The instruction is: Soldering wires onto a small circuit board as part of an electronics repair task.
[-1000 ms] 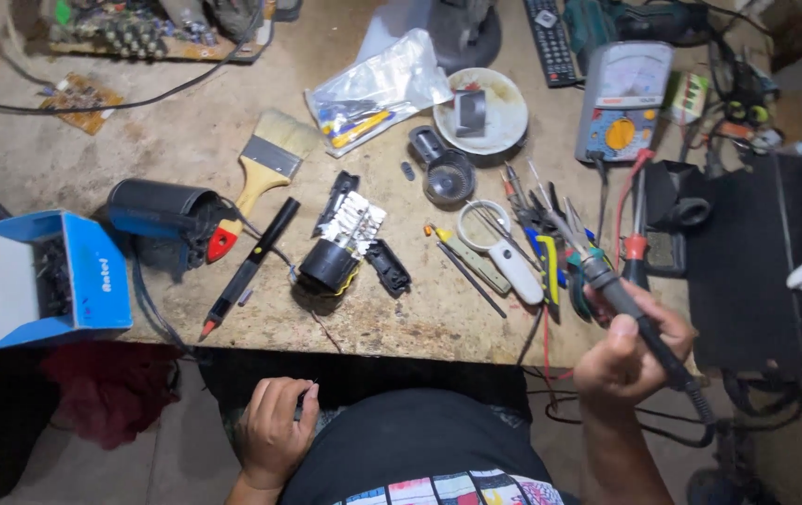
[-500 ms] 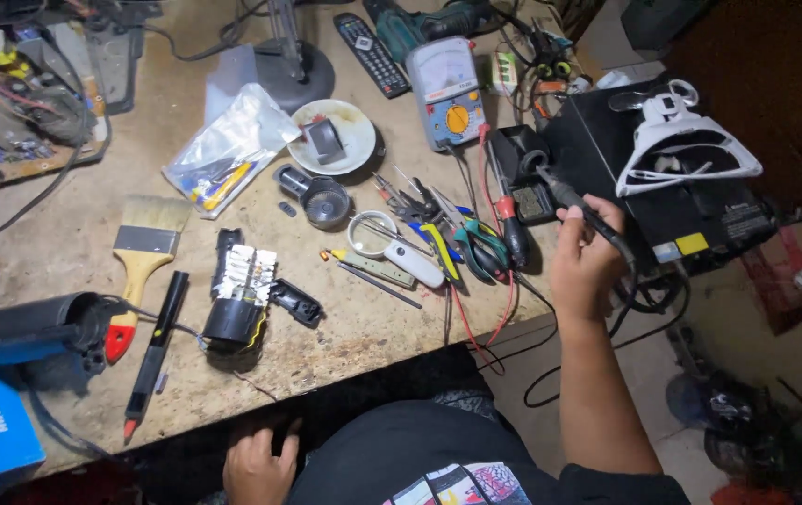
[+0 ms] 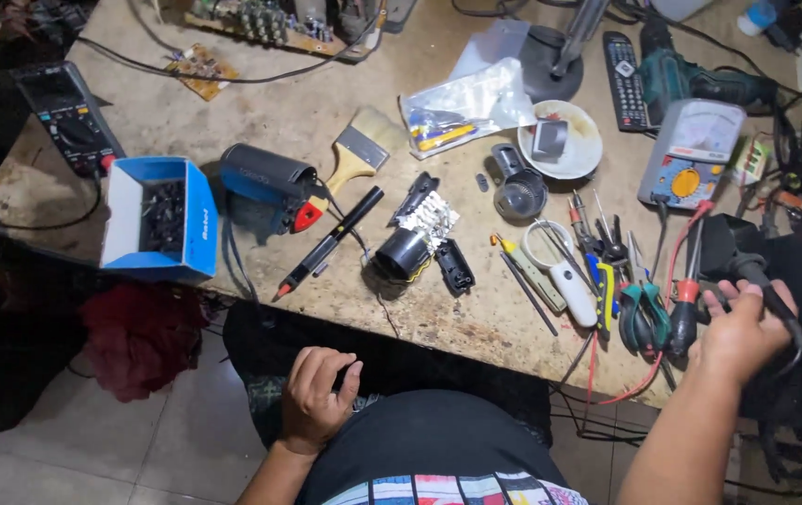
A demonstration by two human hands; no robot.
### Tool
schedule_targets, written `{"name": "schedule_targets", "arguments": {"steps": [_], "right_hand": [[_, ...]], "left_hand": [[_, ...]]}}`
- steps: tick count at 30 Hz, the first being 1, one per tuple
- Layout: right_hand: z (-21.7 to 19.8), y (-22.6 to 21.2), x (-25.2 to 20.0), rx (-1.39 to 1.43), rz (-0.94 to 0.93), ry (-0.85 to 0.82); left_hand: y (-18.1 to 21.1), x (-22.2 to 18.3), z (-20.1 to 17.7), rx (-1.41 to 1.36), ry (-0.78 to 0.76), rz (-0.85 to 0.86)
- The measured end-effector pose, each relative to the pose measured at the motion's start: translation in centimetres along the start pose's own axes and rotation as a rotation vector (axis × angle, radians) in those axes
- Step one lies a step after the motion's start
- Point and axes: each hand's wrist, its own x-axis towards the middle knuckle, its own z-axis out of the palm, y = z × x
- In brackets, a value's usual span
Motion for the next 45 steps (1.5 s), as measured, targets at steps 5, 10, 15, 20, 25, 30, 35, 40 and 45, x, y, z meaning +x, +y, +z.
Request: {"name": "schedule_targets", "arguments": {"steps": [5,10,15,20,25,30,35,40,45], "right_hand": [[-2.3,5.1,1.9,0.163,0.032,-0.154],[-3.9,5.7,-0.4,0.187,-0.022,-0.245],[-0.8,-6.4,-11.6,-0.156,-0.401,-0.240],[4.8,-14.9,-18.8,-0.340,-0.555,-0.551],[10.9,-16.9,-20.9,-0.213,-0.948,-0.876],[14.1,-18.9,-22.0,-0.144,-0.944,-1.013],[14.5,-18.7,-21.5,-0.107,-0.952,-1.011],[13.7,-16.8,-21.1,-0.130,-0.888,-1.028],[13.2,-16.1,-20.9,-0.150,-0.849,-1.010]], "left_hand": [[-0.6,3.9,-2.0,0.100,0.150,0.074],[-2.2,8.7,-2.7,0.213,0.163,0.176],[-3.3,12.5,-1.4,0.454,-0.070,0.191],[-4.5,13.3,0.3,0.648,-0.196,0.161],[-5.2,13.0,0.4,0.695,0.024,0.217],[-6.1,11.9,0.9,0.586,-0.051,0.002],[-6.3,12.2,0.4,0.551,-0.093,-0.084],[-6.0,12.0,0.2,0.516,-0.104,-0.103],[-5.3,11.8,0.1,0.564,-0.082,-0.122]]}}
